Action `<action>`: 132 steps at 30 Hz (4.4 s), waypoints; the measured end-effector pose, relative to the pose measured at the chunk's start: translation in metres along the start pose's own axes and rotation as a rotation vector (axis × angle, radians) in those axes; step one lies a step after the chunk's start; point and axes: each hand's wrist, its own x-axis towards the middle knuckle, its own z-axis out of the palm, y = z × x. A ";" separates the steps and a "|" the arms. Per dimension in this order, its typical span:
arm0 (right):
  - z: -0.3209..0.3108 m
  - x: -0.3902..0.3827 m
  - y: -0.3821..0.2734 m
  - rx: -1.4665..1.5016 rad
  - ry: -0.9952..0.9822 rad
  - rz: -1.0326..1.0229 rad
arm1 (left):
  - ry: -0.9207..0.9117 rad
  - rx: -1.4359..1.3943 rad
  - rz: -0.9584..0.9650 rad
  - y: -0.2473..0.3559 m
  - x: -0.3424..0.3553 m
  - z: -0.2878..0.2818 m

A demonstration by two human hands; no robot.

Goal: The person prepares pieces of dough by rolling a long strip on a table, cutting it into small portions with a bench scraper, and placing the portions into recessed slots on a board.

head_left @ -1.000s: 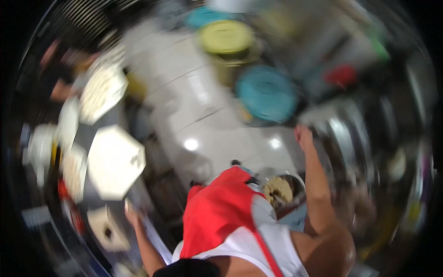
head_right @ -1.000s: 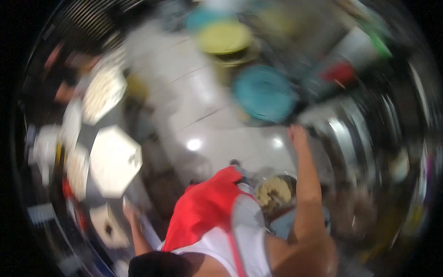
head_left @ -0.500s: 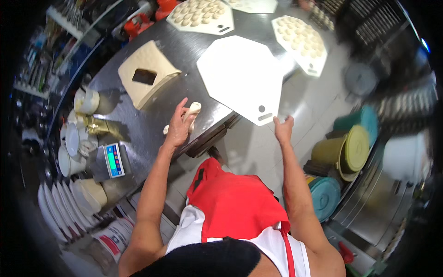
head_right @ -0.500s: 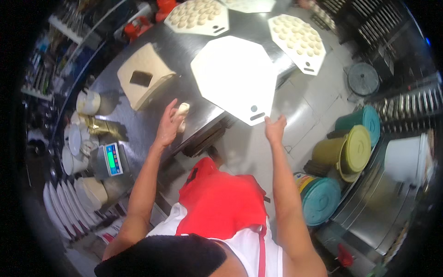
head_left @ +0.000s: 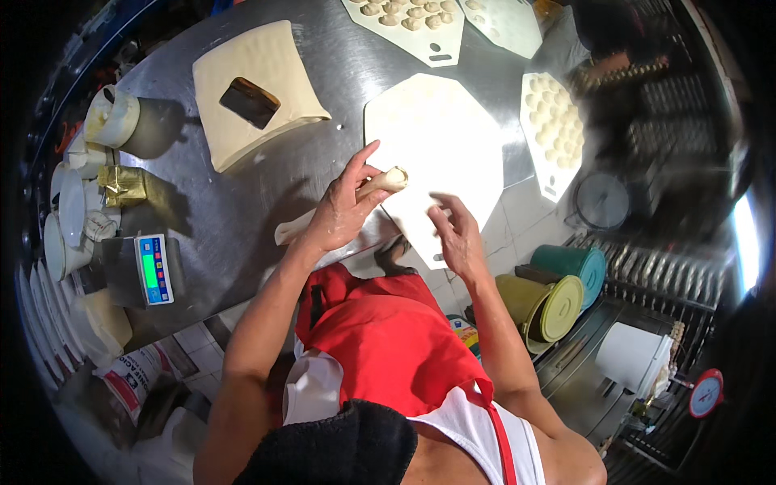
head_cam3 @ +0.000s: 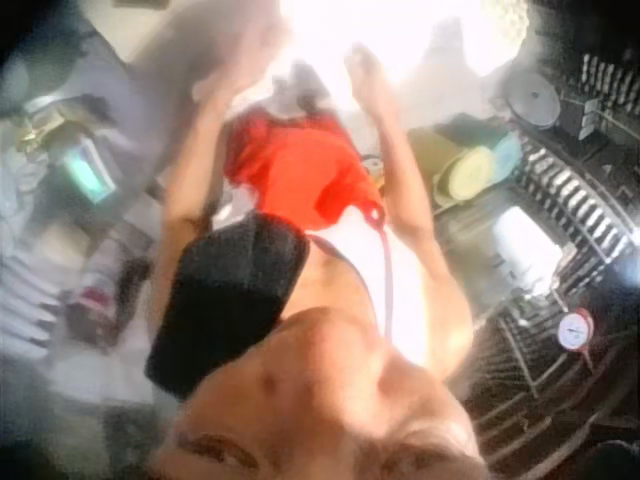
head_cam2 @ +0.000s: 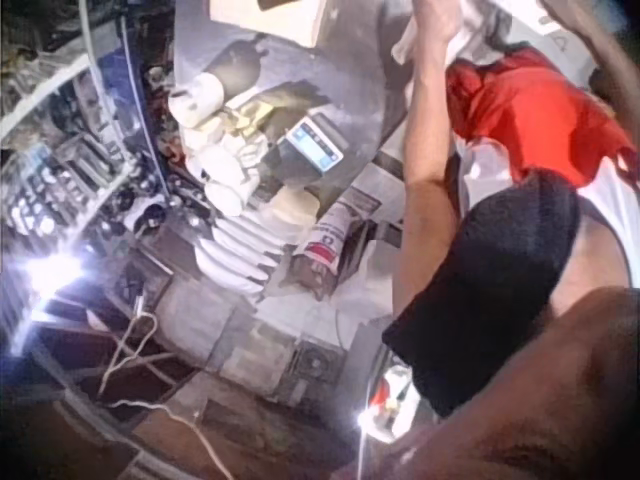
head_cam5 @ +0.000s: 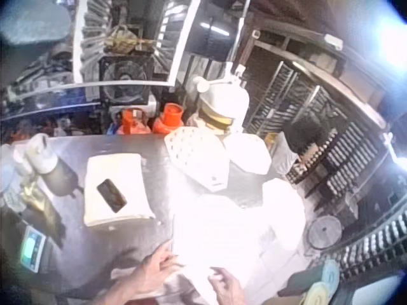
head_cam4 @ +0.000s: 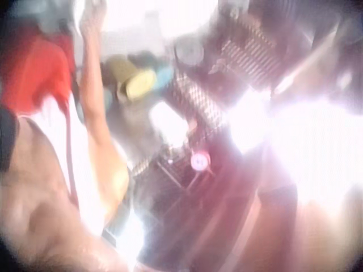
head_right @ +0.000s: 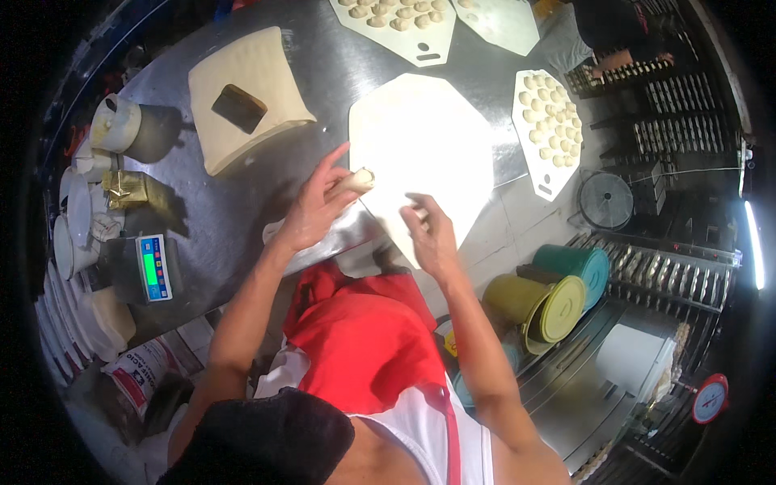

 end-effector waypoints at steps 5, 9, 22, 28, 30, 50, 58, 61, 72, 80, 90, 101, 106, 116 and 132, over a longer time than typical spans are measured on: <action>0.015 0.063 -0.053 0.043 -0.194 -0.342 | 0.030 0.031 -0.022 -0.005 0.017 0.007; 0.002 0.104 -0.056 -0.007 -0.441 -0.451 | 0.142 0.304 -0.141 -0.010 0.017 0.015; -0.017 0.159 -0.034 0.002 -0.263 -0.467 | 0.105 0.636 -0.321 0.026 0.090 0.085; -0.015 0.105 -0.055 0.012 -0.443 -0.686 | 0.076 0.346 -0.049 -0.080 0.092 0.058; -0.018 0.113 -0.058 -0.177 -0.450 -0.635 | 0.116 -0.016 -0.246 -0.086 0.091 0.053; -0.027 0.186 -0.028 0.088 -0.436 -0.443 | 0.203 0.221 -0.268 -0.036 0.081 0.060; -0.037 0.163 -0.026 -0.185 -0.162 -0.381 | 0.015 0.706 -0.225 0.005 0.104 0.095; -0.039 0.160 -0.038 -0.254 -0.165 -0.436 | 0.087 0.824 -0.176 -0.031 0.128 0.097; -0.058 0.335 0.039 -0.187 0.043 -0.498 | 0.104 0.427 -0.318 -0.067 0.139 0.080; -0.042 0.230 0.022 -0.022 -0.426 -0.291 | 0.278 0.168 -0.316 -0.059 0.121 0.084; -0.052 0.156 -0.002 -0.127 -0.205 -0.395 | -0.061 0.657 -0.262 -0.008 0.108 0.100; -0.081 0.225 0.041 0.116 -0.076 -0.459 | 0.013 0.486 -0.491 -0.029 0.180 0.111; -0.101 0.323 0.068 -0.158 0.244 -0.563 | 0.065 0.534 -0.172 -0.055 0.162 0.099; -0.079 0.206 0.026 0.047 -0.415 -0.396 | 0.026 0.406 -0.406 -0.062 0.141 0.106; -0.046 0.115 -0.008 0.083 -0.267 -0.548 | 0.021 0.688 -0.074 -0.101 0.122 0.102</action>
